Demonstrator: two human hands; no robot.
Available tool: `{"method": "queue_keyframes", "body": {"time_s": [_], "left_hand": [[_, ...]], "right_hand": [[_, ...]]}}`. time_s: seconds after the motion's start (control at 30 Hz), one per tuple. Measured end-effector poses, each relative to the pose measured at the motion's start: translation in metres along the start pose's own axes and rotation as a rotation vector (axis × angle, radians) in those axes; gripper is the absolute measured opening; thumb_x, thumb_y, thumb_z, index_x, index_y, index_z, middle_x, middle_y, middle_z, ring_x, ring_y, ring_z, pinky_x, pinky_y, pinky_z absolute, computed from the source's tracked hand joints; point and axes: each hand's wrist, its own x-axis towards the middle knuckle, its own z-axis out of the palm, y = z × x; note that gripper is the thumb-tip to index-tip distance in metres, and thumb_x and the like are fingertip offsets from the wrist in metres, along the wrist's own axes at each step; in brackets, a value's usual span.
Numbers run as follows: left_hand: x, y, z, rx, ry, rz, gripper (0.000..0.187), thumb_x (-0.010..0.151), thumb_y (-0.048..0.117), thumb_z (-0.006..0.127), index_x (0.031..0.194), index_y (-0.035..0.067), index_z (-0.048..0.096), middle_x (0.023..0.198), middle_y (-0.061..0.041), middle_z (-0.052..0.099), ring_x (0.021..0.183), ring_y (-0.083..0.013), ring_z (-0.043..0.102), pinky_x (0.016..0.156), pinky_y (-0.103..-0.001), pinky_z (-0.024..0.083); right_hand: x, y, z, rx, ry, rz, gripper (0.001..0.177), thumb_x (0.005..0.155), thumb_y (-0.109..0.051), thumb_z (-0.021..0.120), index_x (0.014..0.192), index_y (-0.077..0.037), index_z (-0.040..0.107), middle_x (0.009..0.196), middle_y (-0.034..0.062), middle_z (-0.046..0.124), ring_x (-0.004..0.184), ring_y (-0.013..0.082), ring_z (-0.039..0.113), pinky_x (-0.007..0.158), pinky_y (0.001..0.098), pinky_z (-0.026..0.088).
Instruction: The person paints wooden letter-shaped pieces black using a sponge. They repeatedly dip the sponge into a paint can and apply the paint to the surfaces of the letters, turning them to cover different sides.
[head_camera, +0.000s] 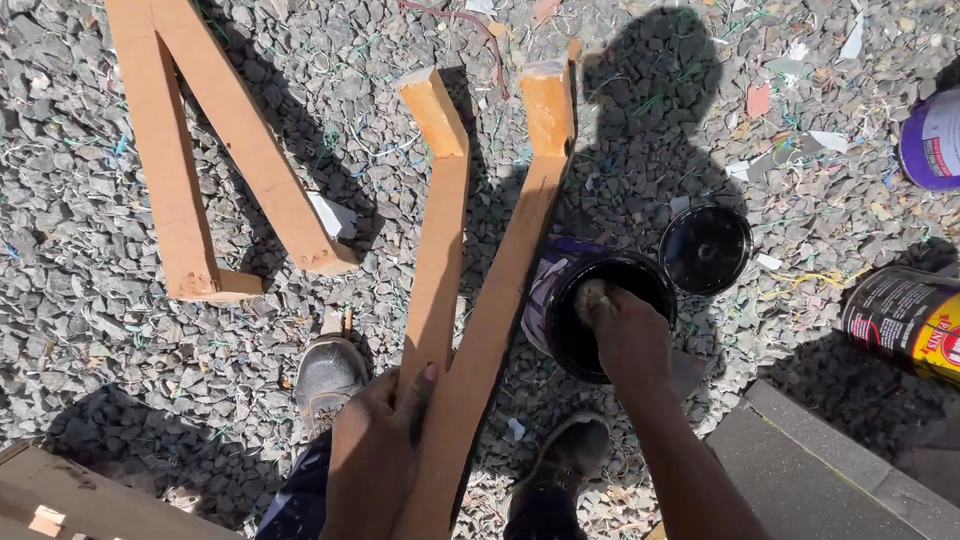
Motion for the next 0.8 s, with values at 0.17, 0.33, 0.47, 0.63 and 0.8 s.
{"method": "queue_keyframes", "body": {"time_s": [0.17, 0.33, 0.47, 0.63, 0.8], "left_hand": [[0.01, -0.013, 0.014, -0.056, -0.024, -0.139, 0.056, 0.089, 0.06, 0.056, 0.134, 0.025, 0.054, 0.116, 0.001, 0.073, 0.093, -0.0199, 0.075, 0.079, -0.035, 0.048], [0.027, -0.032, 0.019, -0.252, 0.006, -0.093, 0.046, 0.092, 0.048, 0.066, 0.12, 0.013, 0.059, 0.091, -0.008, 0.064, 0.076, -0.0184, 0.059, 0.061, -0.03, 0.042], [0.042, -0.042, 0.02, -0.29, -0.06, 0.02, 0.045, 0.086, 0.043, 0.073, 0.09, -0.002, 0.076, 0.068, -0.011, 0.067, 0.06, -0.0179, 0.059, 0.05, -0.03, 0.043], [0.039, -0.035, 0.016, -0.44, -0.168, -0.086, 0.048, 0.078, 0.03, 0.079, 0.112, -0.004, 0.075, 0.088, -0.018, 0.075, 0.072, -0.0268, 0.068, 0.062, -0.037, 0.056], [0.036, -0.031, 0.012, -0.215, -0.161, -0.037, 0.047, 0.083, 0.041, 0.072, 0.108, 0.002, 0.081, 0.082, -0.013, 0.075, 0.069, -0.0231, 0.067, 0.06, -0.034, 0.05]], "right_hand": [[0.077, 0.048, 0.066, -0.298, -0.01, 0.056, 0.033, 0.097, -0.013, 0.049, 0.084, 0.0, 0.077, 0.082, 0.0188, 0.075, 0.078, 0.04, 0.073, 0.067, 0.049, 0.058], [0.094, 0.065, 0.087, -0.4, 0.011, 0.002, 0.03, 0.095, -0.015, 0.053, 0.084, -0.004, 0.079, 0.085, 0.017, 0.076, 0.081, 0.039, 0.074, 0.07, 0.0483, 0.06], [0.098, 0.075, 0.086, -0.337, -0.009, 0.023, 0.037, 0.095, -0.023, 0.05, 0.085, -0.002, 0.078, 0.087, 0.0208, 0.076, 0.085, 0.0452, 0.073, 0.073, 0.0534, 0.057], [0.066, 0.032, 0.03, 0.017, -0.212, 0.325, 0.015, 0.09, -0.019, 0.058, 0.099, -0.013, 0.068, 0.08, 0.0131, 0.063, 0.073, 0.0307, 0.057, 0.068, 0.0429, 0.045], [0.047, 0.019, 0.015, 0.741, -0.267, 0.751, 0.013, 0.091, -0.026, 0.056, 0.083, -0.017, 0.061, 0.062, 0.0029, 0.051, 0.05, 0.0134, 0.037, 0.048, 0.0287, 0.029]]}}
